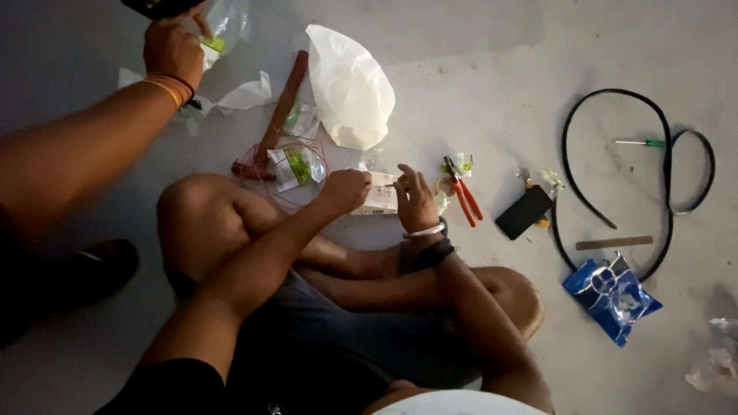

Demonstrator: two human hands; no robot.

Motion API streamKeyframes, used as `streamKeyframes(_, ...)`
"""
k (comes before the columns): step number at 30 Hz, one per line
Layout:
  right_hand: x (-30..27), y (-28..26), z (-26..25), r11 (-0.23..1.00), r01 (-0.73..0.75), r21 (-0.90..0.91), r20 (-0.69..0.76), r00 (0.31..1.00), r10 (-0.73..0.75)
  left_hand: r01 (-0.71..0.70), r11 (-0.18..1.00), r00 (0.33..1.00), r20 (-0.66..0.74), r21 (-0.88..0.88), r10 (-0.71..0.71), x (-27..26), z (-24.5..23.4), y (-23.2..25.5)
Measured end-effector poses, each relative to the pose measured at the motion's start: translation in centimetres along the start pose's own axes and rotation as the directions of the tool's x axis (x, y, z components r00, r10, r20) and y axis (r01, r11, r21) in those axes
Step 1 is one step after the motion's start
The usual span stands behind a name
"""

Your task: The person sits on the floor assembling a small electrical switch box. They thread red wire into the white plastic box, use pliers and a screwdriver on its terminals, and tap or press parts into place with a wooden-handled tool before picking up the finished box.

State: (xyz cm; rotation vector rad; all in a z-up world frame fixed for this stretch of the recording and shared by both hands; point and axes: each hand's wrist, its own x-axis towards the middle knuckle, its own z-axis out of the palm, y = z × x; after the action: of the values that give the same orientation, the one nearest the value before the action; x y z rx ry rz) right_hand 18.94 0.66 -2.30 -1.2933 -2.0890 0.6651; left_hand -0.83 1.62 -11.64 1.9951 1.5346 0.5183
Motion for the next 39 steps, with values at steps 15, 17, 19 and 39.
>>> streamKeyframes(15, 0.9, -0.9, -0.4, 0.914, 0.282, -0.293, 0.220, 0.950, -0.223, -0.082, 0.997, 0.991, -0.106, -0.013, 0.080, 0.1, 0.2, -0.3)
streamKeyframes(17, 0.8, 1.4, 0.6, 0.896, 0.296, -0.332, 0.234, 0.946, -0.226, -0.079, 0.997, 0.993, -0.090, -0.005, 0.078, -0.2, 0.2, -0.3)
streamKeyframes(19, 1.0, 2.3, 0.8, 0.874, 0.309, -0.375, 0.241, 0.943, -0.229, -0.084, 0.996, 0.994, -0.076, 0.004, 0.084, -0.2, -0.2, 0.0)
streamKeyframes(39, 1.0, -1.2, 0.0, 0.909, 0.103, -0.403, 0.223, 0.975, -0.011, -0.120, 0.992, 0.989, -0.087, -0.027, 0.117, -0.5, -1.0, 0.9)
